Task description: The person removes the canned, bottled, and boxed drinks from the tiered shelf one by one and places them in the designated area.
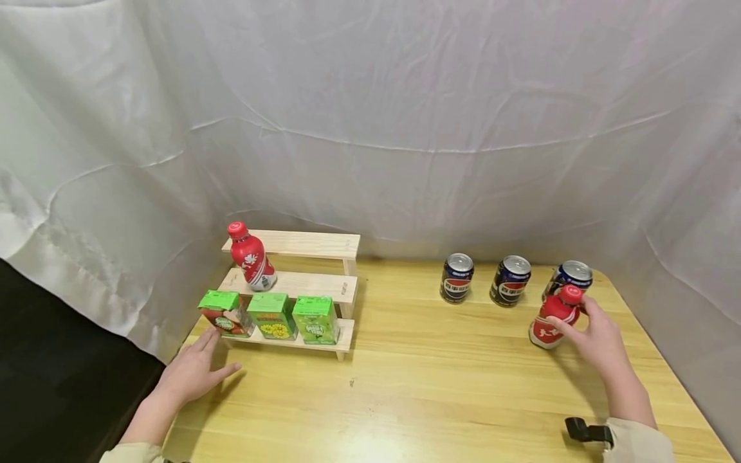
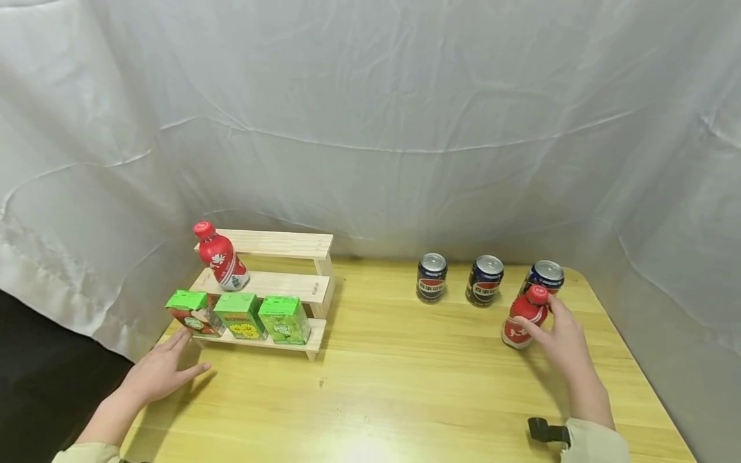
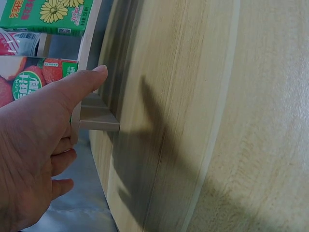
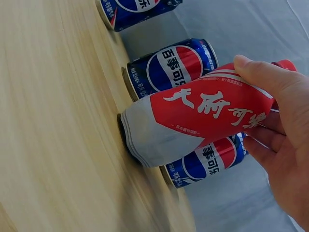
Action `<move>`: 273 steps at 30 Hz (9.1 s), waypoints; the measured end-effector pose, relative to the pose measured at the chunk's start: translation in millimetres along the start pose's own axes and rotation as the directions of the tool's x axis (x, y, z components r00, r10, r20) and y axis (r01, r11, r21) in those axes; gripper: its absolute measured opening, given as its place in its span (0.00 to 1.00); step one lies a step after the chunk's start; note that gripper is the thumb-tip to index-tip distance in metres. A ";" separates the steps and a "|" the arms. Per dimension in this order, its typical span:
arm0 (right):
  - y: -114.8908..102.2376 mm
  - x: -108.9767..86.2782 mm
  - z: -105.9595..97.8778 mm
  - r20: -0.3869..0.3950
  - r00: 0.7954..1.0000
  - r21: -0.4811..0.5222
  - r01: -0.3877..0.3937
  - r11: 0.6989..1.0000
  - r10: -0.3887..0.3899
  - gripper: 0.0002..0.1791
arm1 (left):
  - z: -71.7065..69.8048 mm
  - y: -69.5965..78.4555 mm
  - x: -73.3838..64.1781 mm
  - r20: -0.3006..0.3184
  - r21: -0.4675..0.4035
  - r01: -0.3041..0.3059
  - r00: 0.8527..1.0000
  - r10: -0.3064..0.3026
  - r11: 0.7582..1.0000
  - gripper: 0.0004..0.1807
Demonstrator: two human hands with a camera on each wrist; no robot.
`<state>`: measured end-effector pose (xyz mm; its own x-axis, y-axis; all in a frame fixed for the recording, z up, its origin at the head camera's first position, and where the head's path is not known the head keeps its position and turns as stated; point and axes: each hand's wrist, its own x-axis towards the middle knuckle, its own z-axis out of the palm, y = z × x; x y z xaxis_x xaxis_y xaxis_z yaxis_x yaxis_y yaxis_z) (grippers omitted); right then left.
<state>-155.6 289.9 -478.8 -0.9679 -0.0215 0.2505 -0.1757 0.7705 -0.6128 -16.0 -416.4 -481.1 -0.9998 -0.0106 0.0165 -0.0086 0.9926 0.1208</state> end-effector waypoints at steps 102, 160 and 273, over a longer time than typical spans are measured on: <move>-368.5 44.4 170.5 0.202 0.832 0.340 0.434 0.834 -0.516 0.39 | -0.7 1.5 -1.9 0.005 0.009 0.013 1.000 -0.013 1.000 0.56; -474.2 75.6 266.4 0.318 0.829 0.250 0.394 0.884 -0.460 0.42 | 2.4 1.1 1.1 0.002 0.019 0.013 1.000 -0.013 1.000 0.55; -250.6 45.3 108.9 -0.015 0.864 0.120 0.502 0.857 -0.504 0.36 | 0.3 1.6 0.0 0.030 0.015 0.023 0.999 -0.024 1.000 0.55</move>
<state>-175.0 26.5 -395.5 -0.7446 -0.3974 0.5363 -0.6579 0.5730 -0.4887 -16.0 -414.8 -481.2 -0.9994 -0.0306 -0.0158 -0.0321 0.9938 0.1066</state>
